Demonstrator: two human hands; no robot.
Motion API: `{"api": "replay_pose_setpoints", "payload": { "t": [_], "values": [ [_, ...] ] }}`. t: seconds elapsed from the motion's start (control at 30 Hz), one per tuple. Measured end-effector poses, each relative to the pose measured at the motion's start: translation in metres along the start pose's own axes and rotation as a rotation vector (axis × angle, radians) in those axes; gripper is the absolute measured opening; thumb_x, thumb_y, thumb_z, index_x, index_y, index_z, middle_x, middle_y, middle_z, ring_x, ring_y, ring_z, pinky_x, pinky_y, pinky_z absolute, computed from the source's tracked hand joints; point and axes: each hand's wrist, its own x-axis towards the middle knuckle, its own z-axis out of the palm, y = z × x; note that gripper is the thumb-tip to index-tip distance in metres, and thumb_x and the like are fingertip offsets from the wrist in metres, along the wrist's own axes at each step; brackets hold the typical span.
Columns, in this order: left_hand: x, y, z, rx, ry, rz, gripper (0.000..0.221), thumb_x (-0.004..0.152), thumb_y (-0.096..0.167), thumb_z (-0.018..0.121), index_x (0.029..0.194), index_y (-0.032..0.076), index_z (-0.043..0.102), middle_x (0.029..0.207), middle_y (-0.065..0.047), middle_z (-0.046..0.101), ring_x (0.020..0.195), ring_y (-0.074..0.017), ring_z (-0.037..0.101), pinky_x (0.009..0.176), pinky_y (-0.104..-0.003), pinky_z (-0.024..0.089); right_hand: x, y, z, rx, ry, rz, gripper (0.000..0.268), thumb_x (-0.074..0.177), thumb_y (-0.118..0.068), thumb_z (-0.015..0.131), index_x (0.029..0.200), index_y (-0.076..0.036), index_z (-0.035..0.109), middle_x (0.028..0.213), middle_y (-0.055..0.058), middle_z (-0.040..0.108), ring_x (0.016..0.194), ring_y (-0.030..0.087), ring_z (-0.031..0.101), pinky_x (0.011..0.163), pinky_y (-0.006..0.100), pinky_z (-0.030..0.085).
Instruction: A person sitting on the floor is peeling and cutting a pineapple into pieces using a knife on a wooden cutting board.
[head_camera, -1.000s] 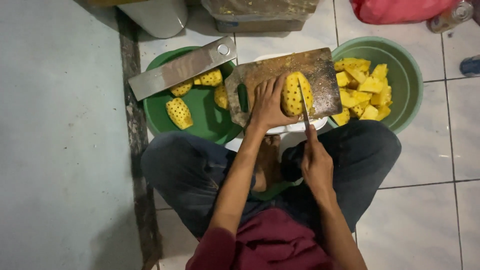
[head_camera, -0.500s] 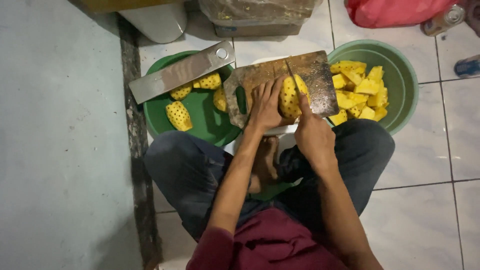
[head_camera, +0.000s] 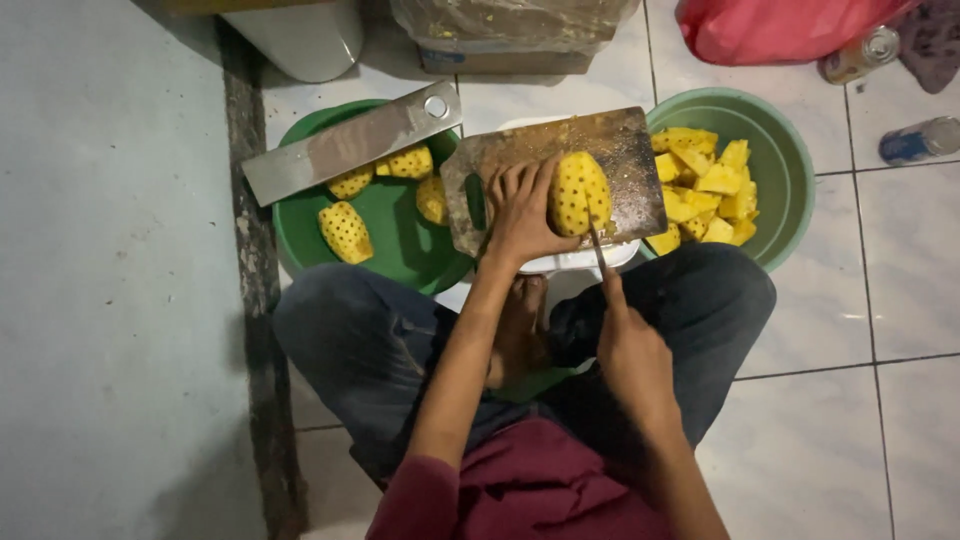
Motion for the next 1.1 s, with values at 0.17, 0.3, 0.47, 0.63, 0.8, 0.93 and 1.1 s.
{"api": "replay_pose_setpoints", "payload": {
  "t": [0.17,0.3,0.47,0.63,0.8,0.93,1.1],
  "values": [
    [-0.001,-0.001,0.0,-0.019,-0.01,-0.008,0.123,0.059,0.053,0.088,0.162,0.02,0.03,0.142,-0.014,0.054,0.142,-0.0372,0.032,0.119,-0.066,0.012,-0.03,0.012,0.02,0.043,0.011,0.036,0.06,0.104,-0.012,0.04,0.163,-0.019,0.03,0.109,0.026,0.071,0.091,0.051,0.07,0.066,0.06,0.056],
    [0.002,-0.006,0.011,0.228,0.067,0.039,0.135,0.053,0.069,0.092,0.16,0.018,0.028,0.143,-0.013,0.055,0.134,-0.0367,0.039,0.114,-0.06,0.019,-0.054,0.014,0.012,0.191,0.084,0.085,0.062,0.096,-0.009,0.052,0.156,-0.018,0.04,0.113,0.015,0.072,0.089,0.037,0.072,0.072,0.045,0.054],
    [-0.001,-0.009,0.017,0.233,0.073,0.032,0.137,0.049,0.067,0.095,0.159,0.022,0.027,0.143,-0.01,0.052,0.134,-0.0342,0.039,0.115,-0.057,0.021,-0.049,0.017,0.022,0.277,0.347,-0.105,0.06,0.094,0.005,0.057,0.152,-0.005,0.045,0.126,0.016,0.07,0.092,0.03,0.071,0.074,0.037,0.053],
    [-0.003,-0.008,0.008,0.01,0.015,0.0,0.13,0.055,0.059,0.092,0.163,0.023,0.028,0.145,-0.013,0.054,0.143,-0.036,0.035,0.12,-0.062,0.015,-0.025,0.03,0.052,0.255,0.474,-0.229,0.056,0.101,0.001,0.056,0.155,-0.01,0.048,0.13,0.014,0.07,0.114,0.031,0.068,0.089,0.039,0.059],
    [-0.001,-0.005,0.006,-0.023,0.031,0.002,0.123,0.057,0.049,0.091,0.162,0.022,0.032,0.143,-0.015,0.055,0.142,-0.0371,0.035,0.118,-0.063,0.018,-0.014,0.018,0.047,0.261,0.411,-0.18,0.054,0.102,-0.003,0.055,0.155,-0.012,0.05,0.123,0.016,0.073,0.106,0.035,0.071,0.082,0.043,0.059],
    [-0.002,-0.008,0.01,0.027,0.046,0.014,0.125,0.055,0.053,0.089,0.161,0.022,0.032,0.143,-0.013,0.054,0.141,-0.0347,0.036,0.117,-0.06,0.02,-0.009,0.011,0.04,0.288,0.378,-0.163,0.054,0.102,-0.001,0.053,0.155,-0.011,0.049,0.116,0.023,0.073,0.101,0.042,0.07,0.078,0.049,0.058],
    [-0.002,-0.006,0.005,0.058,0.026,0.007,0.124,0.055,0.056,0.088,0.16,0.022,0.033,0.143,-0.012,0.053,0.141,-0.034,0.036,0.116,-0.058,0.023,0.019,0.012,0.034,0.271,0.351,-0.238,0.055,0.1,0.001,0.054,0.154,-0.007,0.048,0.115,0.027,0.072,0.098,0.048,0.069,0.076,0.054,0.055]
  ]
}}
